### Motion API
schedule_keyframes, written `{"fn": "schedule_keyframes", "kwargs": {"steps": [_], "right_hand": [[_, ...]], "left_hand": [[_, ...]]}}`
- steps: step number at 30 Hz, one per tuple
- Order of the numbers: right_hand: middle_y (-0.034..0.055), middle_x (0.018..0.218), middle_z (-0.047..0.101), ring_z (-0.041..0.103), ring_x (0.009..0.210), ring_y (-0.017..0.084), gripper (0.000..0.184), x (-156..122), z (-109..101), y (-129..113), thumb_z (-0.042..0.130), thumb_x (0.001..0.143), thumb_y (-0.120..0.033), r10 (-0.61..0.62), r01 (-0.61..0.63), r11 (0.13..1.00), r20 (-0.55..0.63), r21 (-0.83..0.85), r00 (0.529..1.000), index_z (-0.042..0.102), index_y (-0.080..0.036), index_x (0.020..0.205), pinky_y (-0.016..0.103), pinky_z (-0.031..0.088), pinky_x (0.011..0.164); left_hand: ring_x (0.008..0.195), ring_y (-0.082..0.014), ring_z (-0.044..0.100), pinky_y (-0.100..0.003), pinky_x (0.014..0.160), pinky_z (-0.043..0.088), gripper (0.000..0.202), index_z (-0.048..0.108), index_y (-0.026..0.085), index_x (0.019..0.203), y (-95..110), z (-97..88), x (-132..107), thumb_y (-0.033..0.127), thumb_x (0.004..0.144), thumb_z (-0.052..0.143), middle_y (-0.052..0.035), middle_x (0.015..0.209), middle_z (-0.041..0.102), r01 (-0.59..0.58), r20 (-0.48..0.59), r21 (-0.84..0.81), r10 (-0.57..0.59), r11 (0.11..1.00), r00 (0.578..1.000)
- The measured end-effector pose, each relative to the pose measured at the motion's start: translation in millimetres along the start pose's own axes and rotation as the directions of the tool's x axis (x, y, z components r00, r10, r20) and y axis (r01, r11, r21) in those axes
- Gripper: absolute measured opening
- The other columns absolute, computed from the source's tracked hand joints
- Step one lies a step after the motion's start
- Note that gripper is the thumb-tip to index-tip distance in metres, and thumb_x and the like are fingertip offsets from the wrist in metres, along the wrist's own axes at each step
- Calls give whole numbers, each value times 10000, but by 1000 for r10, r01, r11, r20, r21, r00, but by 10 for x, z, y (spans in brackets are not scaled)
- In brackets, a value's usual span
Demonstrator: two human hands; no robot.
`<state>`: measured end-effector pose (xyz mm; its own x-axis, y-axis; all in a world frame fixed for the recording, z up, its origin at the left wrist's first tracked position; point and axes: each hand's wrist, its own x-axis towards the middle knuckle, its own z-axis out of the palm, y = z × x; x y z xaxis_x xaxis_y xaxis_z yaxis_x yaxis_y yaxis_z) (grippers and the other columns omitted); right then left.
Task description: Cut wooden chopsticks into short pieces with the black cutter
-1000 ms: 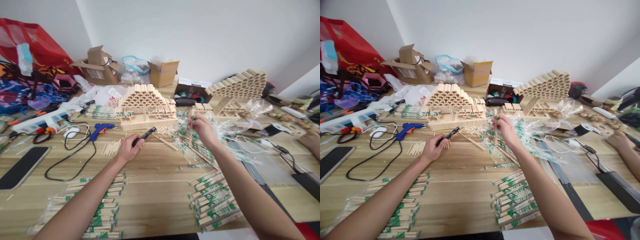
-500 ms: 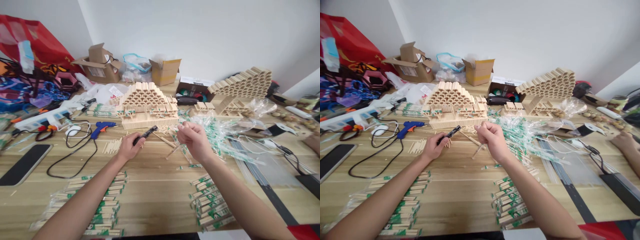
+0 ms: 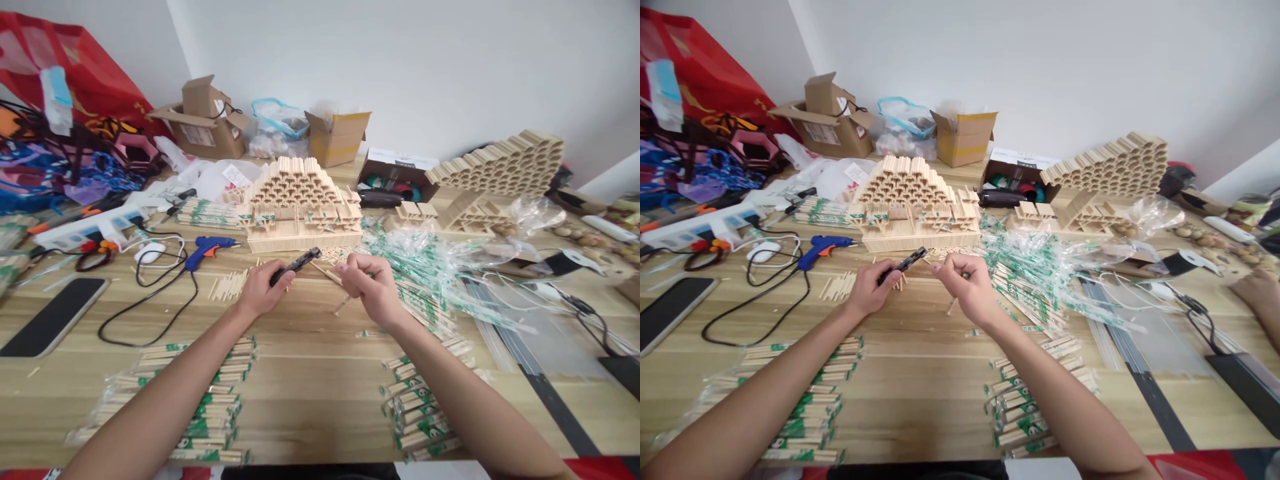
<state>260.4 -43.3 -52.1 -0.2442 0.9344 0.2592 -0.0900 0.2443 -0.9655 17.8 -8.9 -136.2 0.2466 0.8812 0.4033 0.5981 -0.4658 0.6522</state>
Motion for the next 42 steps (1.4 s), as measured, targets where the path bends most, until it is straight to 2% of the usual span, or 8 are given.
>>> {"fn": "schedule_keyframes", "kwargs": {"steps": [15, 19, 22, 27, 32, 36, 39, 42], "right_hand": [[-76, 505, 299, 236, 483, 77, 538, 1, 6, 77, 708, 913, -403, -33, 34, 999, -46, 27, 998, 360, -213, 549, 271, 193, 505], [-73, 509, 291, 239, 491, 81, 549, -71, 74, 317, 680, 909, -460, 78, -78, 996, -4, -50, 997, 350, -220, 542, 272, 183, 502], [-73, 499, 278, 251, 495, 86, 560, -140, 152, 521, 664, 881, -519, 129, -134, 985, -55, -113, 990, 336, -229, 531, 273, 189, 500], [-67, 515, 307, 276, 505, 94, 527, -127, 175, 634, 620, 896, -532, 217, -211, 962, 20, -172, 976, 352, -231, 556, 274, 210, 509], [-68, 535, 308, 299, 521, 105, 515, -63, 144, 735, 584, 910, -564, 330, -290, 905, 85, -312, 940, 368, -229, 584, 274, 229, 523], [-54, 590, 383, 352, 564, 119, 406, -26, 122, 708, 528, 968, -468, 355, -246, 837, 143, -489, 924, 539, -197, 666, 272, 258, 553], [-21, 680, 531, 457, 632, 134, 311, -6, 101, 568, 486, 1005, -337, 333, -172, 801, 189, -574, 924, 701, -163, 864, 270, 338, 625], [-6, 713, 584, 503, 637, 135, 317, -12, 79, 435, 445, 1030, -255, 344, -137, 772, 227, -620, 911, 741, -152, 984, 271, 380, 673]], "left_hand": [[626, -157, 584, -275, 628, 383, 459, 603, 195, 749, 22, 20, -3, 532, 1016, 442, 2, 637, 607, -20, -45, -37, 18, 999, 999], [614, -163, 581, -277, 614, 376, 473, 631, 191, 772, 5, 30, -12, 519, 1027, 404, -8, 636, 604, -16, -77, -17, 15, 1000, 997], [625, -169, 594, -278, 616, 379, 465, 638, 190, 784, -4, 25, -18, 506, 1029, 401, -19, 651, 623, -10, -91, -9, 9, 1000, 996], [636, -167, 603, -273, 632, 397, 452, 632, 193, 771, 8, 25, -13, 509, 1021, 425, -20, 647, 623, -17, -93, -46, 13, 999, 996], [542, -133, 533, -251, 550, 389, 478, 644, 190, 784, -17, 83, -21, 568, 1006, 451, -4, 603, 575, 95, -118, -268, -130, 959, 984], [460, -101, 438, -235, 445, 338, 477, 634, 184, 801, -17, 121, -14, 627, 948, 539, 28, 573, 494, 195, -114, -554, -306, 809, 945], [437, -85, 398, -223, 426, 327, 401, 643, 181, 818, 36, 113, 15, 575, 854, 709, 55, 539, 461, 244, -121, -590, -383, 770, 916], [424, -76, 376, -218, 426, 327, 361, 661, 171, 819, 113, 88, 48, 516, 815, 765, 66, 500, 439, 265, -110, -589, -401, 763, 910]]}}
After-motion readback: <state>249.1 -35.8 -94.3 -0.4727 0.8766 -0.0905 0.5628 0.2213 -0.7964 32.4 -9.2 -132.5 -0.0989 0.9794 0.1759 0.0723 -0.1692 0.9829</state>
